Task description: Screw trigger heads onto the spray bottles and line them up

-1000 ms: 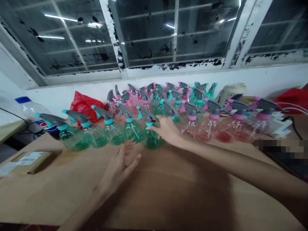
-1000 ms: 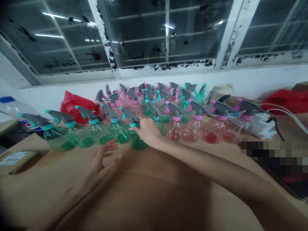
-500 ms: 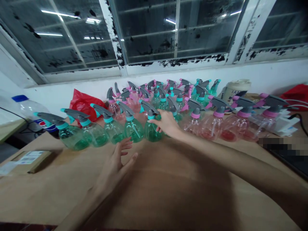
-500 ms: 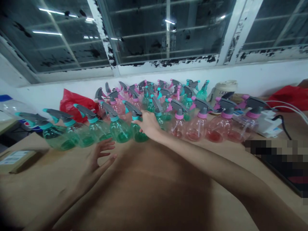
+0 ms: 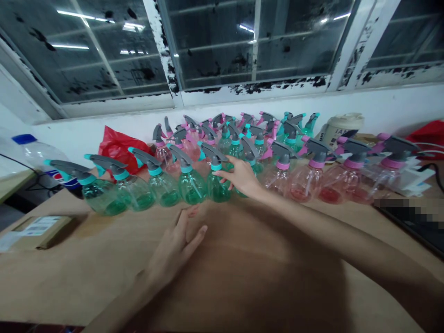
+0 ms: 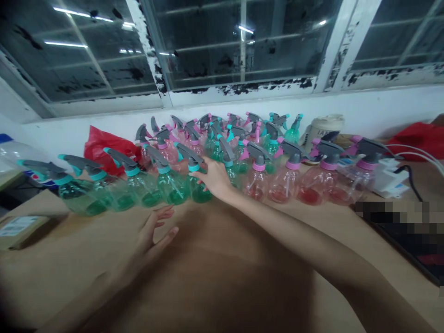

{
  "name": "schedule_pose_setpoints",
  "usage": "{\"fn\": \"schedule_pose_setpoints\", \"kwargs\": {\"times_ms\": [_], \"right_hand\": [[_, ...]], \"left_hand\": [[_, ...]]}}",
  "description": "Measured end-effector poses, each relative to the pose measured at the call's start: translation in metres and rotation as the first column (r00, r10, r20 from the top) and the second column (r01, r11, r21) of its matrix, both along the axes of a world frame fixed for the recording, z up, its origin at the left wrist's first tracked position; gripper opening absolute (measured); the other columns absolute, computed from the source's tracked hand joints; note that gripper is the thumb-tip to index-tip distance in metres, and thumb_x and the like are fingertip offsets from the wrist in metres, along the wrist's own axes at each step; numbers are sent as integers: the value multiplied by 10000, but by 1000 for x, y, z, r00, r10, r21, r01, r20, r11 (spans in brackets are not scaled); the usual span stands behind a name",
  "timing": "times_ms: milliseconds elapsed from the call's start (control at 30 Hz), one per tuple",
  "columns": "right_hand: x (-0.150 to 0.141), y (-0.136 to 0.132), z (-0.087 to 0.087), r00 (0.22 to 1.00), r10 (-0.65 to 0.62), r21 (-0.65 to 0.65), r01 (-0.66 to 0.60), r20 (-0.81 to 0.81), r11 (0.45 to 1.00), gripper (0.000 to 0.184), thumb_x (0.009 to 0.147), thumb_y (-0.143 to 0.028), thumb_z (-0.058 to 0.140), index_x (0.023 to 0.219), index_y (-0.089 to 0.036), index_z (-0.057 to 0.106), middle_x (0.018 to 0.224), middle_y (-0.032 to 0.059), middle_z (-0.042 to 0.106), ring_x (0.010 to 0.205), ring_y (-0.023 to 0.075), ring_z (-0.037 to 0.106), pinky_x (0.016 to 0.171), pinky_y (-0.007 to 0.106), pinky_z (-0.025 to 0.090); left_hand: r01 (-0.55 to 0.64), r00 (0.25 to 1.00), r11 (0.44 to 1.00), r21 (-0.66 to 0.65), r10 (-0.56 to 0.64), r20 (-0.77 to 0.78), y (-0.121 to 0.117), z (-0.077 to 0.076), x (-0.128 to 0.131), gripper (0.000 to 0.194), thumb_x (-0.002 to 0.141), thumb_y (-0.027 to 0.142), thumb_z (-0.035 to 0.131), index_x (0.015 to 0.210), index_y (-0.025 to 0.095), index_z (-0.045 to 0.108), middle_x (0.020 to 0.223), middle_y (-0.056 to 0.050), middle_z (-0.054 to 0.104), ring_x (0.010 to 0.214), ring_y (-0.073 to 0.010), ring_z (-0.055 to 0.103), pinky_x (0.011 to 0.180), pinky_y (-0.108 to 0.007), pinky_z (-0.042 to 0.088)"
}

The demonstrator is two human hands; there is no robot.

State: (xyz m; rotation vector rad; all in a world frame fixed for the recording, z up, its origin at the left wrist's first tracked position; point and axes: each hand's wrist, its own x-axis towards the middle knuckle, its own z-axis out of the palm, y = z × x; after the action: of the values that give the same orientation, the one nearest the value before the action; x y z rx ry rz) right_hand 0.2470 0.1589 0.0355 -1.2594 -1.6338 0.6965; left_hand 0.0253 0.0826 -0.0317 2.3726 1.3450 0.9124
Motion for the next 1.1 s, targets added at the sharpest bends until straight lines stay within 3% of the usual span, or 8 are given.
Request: {"fn": "schedule_pose_setpoints", "kwargs": {"times_ms": [233, 500, 600, 700, 833, 900, 1000, 1100], "right_hand": [[15, -16, -4, 999, -40, -19, 40, 24, 999, 525, 753, -228, 665, 1255, -134, 544, 595, 7, 642, 461, 131, 595, 321, 208, 456], [71, -66, -13, 989, -141, -41, 143, 51, 989, 344, 806, -411, 599, 1093, -225, 642, 557, -19, 626, 425, 126, 578, 350, 224, 467], [91, -74, -16, 976, -179, -14, 182, 123, 983, 295, 818, -420, 585, 1033, -230, 653, 695, 13, 703, 524, 156, 641, 412, 248, 495], [103, -77, -20, 914, -257, 177, 210, 313, 962, 256, 854, -376, 558, 1029, -223, 665, 754, 20, 735, 555, 161, 660, 546, 298, 539], [108, -73, -33, 847, -286, 344, 132, 447, 929, 282, 889, -267, 510, 1138, -216, 633, 1128, 48, 688, 851, 189, 694, 788, 349, 550], [110, -71, -40, 829, -260, 358, 79, 494, 930, 307, 892, -223, 498, 1177, -212, 611, 1262, 33, 610, 1037, 196, 641, 880, 349, 524], [113, -68, -48, 783, -253, 371, 31, 568, 928, 341, 897, -203, 480, 1224, -200, 578, 1332, 32, 548, 1085, 220, 619, 899, 393, 523], [118, -67, -52, 735, -269, 378, 19, 622, 926, 349, 913, -198, 447, 1240, -213, 566, 1362, 28, 513, 1034, 247, 645, 839, 431, 551]], "left_hand": [[0, 999, 1000, -23, -1, -49, -4, 9, 22, 377, 916, 371, 467, 1268, 268, 380, 1186, -60, 545, 1107, -244, 543, 943, -430, 434], [42, 999, 993, -113, -45, -25, -2, 10, 39, 372, 922, 367, 454, 1267, 250, 379, 1192, -68, 548, 1090, -229, 557, 914, -410, 449], [72, 997, 977, -201, -75, -9, 3, 18, 54, 373, 928, 377, 435, 1272, 243, 382, 981, -29, 617, 848, -194, 641, 753, -343, 509], [77, 993, 967, -241, -96, -68, 11, 34, 83, 443, 933, 417, 406, 1318, 206, 350, 761, 12, 619, 637, -177, 639, 626, -300, 494], [-42, 971, 982, -183, -3, -240, 29, 55, 127, 617, 921, 430, 422, 1414, 130, 205, 739, -17, 664, 681, -212, 664, 631, -290, 469], [-215, 908, 974, -76, 171, -381, 40, 60, 143, 686, 912, 460, 428, 1427, 84, 176, 741, -59, 675, 749, -266, 670, 669, -331, 465], [-311, 862, 950, -23, 272, -428, 58, 62, 157, 728, 896, 499, 433, 1416, 39, 211, 795, -140, 681, 825, -340, 660, 693, -396, 458], [-304, 861, 952, -40, 256, -440, 71, 61, 161, 774, 854, 586, 451, 1363, 19, 317, 739, -140, 676, 802, -347, 658, 668, -390, 463]]}}
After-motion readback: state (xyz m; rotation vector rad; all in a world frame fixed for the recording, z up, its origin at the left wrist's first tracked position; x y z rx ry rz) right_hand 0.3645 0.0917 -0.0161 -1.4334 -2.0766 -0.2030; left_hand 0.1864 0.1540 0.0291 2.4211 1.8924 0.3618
